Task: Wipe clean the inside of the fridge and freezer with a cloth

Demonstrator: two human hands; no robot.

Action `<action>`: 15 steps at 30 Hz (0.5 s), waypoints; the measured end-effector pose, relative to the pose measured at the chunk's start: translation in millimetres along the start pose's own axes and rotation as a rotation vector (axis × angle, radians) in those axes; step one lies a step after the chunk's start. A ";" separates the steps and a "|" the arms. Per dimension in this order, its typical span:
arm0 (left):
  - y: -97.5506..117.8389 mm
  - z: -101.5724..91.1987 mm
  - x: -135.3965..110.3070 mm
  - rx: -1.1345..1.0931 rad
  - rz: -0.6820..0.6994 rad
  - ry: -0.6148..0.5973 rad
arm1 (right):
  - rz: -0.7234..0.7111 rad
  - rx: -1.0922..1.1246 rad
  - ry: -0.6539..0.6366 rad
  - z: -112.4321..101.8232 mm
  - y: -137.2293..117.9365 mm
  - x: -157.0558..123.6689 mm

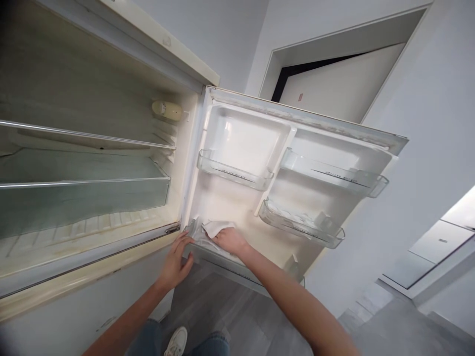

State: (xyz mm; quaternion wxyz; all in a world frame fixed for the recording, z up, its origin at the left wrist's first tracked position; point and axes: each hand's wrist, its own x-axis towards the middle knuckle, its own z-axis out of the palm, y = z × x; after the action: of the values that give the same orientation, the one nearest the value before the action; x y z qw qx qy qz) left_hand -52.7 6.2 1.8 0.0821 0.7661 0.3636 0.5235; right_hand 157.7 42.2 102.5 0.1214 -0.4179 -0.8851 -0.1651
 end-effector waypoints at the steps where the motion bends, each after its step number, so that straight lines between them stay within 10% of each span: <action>1: 0.1 0.3 0.1 -0.004 -0.001 0.001 | -0.029 -0.008 -0.011 -5.4 2.5 5.1; 8: 0.3 -0.8 0.4 0.001 -0.002 0.028 | 0.162 -0.386 0.237 -68.6 5.3 78.9; 15: -4.3 -1.9 -0.7 0.002 0.013 0.031 | 0.238 -0.276 0.073 -28.4 -11.4 70.9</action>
State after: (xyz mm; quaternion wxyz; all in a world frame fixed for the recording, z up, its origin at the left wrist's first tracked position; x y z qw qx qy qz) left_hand -56.6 8.4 -0.1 0.0722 0.7603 0.3606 0.5354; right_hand 107.0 73.8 151.3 0.1137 -0.5260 -0.7934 -0.2846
